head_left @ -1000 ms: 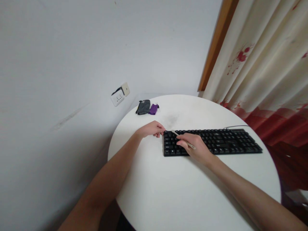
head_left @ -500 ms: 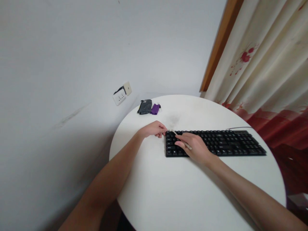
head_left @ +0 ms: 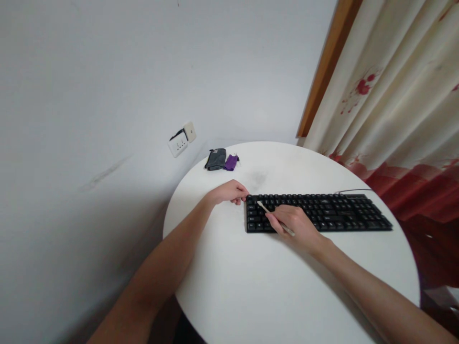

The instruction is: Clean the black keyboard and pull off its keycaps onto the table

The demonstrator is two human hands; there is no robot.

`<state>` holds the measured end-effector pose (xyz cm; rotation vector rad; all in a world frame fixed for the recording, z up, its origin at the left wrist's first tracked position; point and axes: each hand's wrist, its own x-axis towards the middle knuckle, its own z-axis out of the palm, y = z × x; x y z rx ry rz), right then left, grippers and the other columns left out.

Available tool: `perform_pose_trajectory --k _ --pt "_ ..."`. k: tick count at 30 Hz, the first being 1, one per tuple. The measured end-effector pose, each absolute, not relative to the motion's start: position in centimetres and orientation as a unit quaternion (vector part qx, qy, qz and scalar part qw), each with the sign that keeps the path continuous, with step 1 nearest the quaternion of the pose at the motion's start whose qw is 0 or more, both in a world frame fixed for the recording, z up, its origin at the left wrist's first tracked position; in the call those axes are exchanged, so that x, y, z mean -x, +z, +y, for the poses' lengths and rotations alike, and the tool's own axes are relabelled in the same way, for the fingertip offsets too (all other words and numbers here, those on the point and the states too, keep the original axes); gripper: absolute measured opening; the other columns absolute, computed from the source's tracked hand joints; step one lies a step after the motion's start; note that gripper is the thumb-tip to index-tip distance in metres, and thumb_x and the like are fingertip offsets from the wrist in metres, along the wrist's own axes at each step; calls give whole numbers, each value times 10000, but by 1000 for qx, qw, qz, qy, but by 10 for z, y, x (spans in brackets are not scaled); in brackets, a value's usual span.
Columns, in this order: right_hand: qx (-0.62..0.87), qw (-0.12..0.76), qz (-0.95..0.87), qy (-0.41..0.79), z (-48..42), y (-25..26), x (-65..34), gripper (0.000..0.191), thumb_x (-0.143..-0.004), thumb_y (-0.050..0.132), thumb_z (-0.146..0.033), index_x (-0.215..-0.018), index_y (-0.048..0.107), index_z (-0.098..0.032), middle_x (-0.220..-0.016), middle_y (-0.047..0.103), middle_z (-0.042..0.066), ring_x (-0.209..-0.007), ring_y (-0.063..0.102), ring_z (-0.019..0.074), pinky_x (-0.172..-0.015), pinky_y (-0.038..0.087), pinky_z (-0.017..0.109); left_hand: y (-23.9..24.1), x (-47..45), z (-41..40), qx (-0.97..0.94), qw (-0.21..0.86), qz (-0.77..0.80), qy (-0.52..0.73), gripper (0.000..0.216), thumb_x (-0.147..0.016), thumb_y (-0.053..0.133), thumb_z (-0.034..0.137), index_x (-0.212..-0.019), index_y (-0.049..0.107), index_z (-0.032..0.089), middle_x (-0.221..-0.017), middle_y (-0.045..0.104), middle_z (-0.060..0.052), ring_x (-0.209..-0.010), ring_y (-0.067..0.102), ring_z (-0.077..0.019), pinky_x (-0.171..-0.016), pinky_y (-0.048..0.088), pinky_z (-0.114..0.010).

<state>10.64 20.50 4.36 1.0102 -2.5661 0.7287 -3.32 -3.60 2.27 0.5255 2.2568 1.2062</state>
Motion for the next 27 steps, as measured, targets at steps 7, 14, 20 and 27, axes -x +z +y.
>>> perform_pose_trajectory --k 7,14,20,27 --pt "-359 115 -879 293 218 55 -107 405 -995 399 -263 -605 470 -183 -579 453 -11 -534 406 107 -572 297 266 25 32 -35 -187 264 834 446 304 -753 662 397 -834 722 110 -751 680 -56 -554 578 -106 -490 378 -214" --pt "-353 80 -880 307 222 60 -111 430 -1000 394 -296 -584 425 -192 -535 405 -34 -484 336 94 -548 269 278 25 32 -35 -189 264 832 449 280 -769 658 372 -833 726 108 -758 685 -62 -554 576 -107 -492 382 -218" --pt "-393 46 -867 304 231 66 -110 409 -998 400 -291 -609 470 -185 -573 490 -3 -512 378 101 -559 269 285 23 33 -37 -198 261 832 448 310 -766 669 400 -847 739 109 -773 697 -72 -551 581 -113 -494 386 -228" --pt "-430 -1 -856 286 243 76 -113 412 -994 411 -282 -593 392 -188 -550 396 -29 -510 325 90 -558 246 274 20 35 -39 -207 267 829 445 295 -794 629 380 -851 729 108 -785 703 -70 -560 586 -111 -496 386 -222"
